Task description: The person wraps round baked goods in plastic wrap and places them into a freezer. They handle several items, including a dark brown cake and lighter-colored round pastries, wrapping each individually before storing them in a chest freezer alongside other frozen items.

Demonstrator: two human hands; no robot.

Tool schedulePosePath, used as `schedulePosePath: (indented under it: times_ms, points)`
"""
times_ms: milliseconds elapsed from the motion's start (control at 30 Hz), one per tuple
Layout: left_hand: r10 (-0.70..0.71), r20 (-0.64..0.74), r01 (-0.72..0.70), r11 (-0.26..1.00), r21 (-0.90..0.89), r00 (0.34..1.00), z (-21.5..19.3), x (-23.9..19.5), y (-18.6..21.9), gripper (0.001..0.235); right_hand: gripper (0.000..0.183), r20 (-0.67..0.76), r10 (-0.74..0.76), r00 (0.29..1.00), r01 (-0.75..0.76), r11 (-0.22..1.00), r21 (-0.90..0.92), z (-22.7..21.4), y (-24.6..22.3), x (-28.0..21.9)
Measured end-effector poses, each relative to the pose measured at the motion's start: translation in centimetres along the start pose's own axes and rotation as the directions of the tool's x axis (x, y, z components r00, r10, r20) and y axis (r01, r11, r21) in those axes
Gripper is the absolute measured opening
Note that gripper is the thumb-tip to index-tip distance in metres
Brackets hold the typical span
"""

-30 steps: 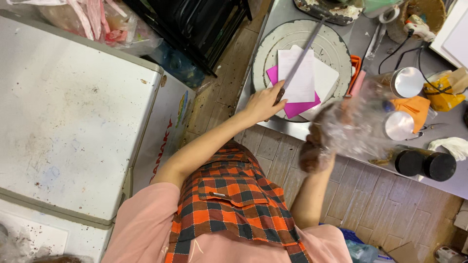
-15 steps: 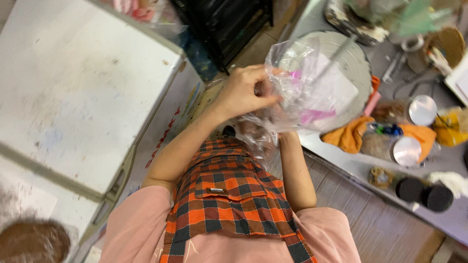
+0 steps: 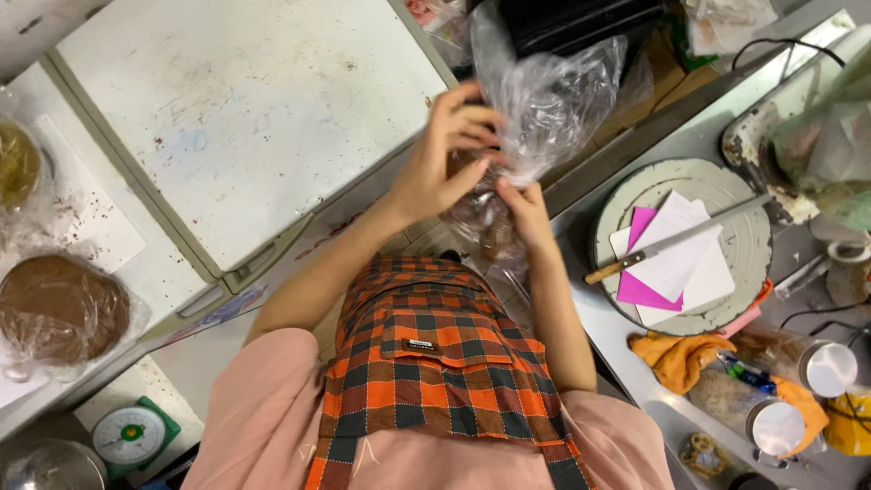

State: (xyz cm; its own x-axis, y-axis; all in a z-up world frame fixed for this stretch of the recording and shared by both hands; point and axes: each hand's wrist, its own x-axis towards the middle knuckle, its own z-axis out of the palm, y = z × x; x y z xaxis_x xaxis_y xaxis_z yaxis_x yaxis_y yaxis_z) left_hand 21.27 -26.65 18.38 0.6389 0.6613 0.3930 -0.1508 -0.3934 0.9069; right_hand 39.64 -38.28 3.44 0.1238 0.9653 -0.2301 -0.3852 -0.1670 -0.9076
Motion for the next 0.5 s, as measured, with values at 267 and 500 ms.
schedulePosePath:
  times_ms: [267,500]
  points:
    - [0.542,0.629,-0.724,-0.051,0.687,0.558,-1.7,-1.4,-2.2,0.057,0.050,0.270,0.413,0.870,-0.248,0.839,-0.485,-2.3,0.2,-1.2]
    - [-0.039,0.626,-0.566,0.388,0.728,0.779,-2.6,-2.1,-8.3,0.019,0.036,0.330,0.344,0.879,-0.059,0.766,-0.640,1.3,-0.6,-1.3]
